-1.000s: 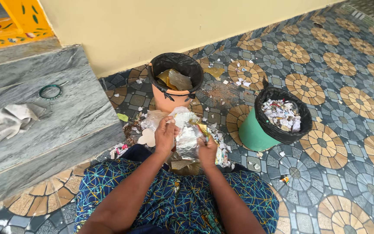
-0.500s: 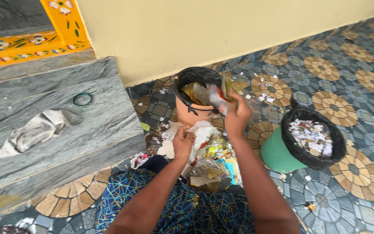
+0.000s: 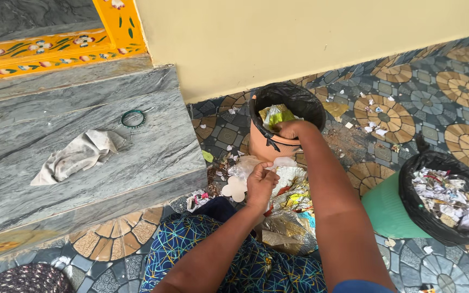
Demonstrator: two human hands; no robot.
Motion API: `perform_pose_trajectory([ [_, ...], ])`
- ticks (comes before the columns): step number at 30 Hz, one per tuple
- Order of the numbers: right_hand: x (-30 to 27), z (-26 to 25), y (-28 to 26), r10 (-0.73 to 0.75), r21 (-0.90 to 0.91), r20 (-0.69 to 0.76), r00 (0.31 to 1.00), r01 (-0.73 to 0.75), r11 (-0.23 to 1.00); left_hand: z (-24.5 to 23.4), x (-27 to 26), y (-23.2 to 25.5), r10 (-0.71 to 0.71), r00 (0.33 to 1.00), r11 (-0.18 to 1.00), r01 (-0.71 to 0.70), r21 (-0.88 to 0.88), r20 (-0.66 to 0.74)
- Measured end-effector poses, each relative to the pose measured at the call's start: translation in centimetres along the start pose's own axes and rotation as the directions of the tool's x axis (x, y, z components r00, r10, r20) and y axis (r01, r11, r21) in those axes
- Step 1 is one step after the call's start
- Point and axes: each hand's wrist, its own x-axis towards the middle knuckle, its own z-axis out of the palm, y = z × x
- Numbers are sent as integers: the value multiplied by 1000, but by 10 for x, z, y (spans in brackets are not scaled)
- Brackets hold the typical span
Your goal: The person sits on the floor and separates pieces of shiny, metallic, and plastic waste by hand. They place selected pieces into a nearby bucket while discarding others into a second container.
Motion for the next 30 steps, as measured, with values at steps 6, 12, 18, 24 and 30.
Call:
perform_pose_trajectory([
  [6,28,1,17,19,-47,47,999,-17,999,-4,2,-5,50,999,996,-50,70,7],
  [12,-68,-23,19,-78,29,-441,894,101,994,-13,22,-33,121,992,993,-121,-5,-26],
  [18,-220,47,11,-2,124,-775,632,155,980,-25,33,-46,186,982,976,-185,114,0],
  [24,-287,156,44,199,370,-648,735,76,926,-34,11,-46,169,981,905,-194,379,99],
  [30,-286,252,85,417,554,-539,732,-65,830,-38,-26,-45,-11,940,558,-276,782,340],
])
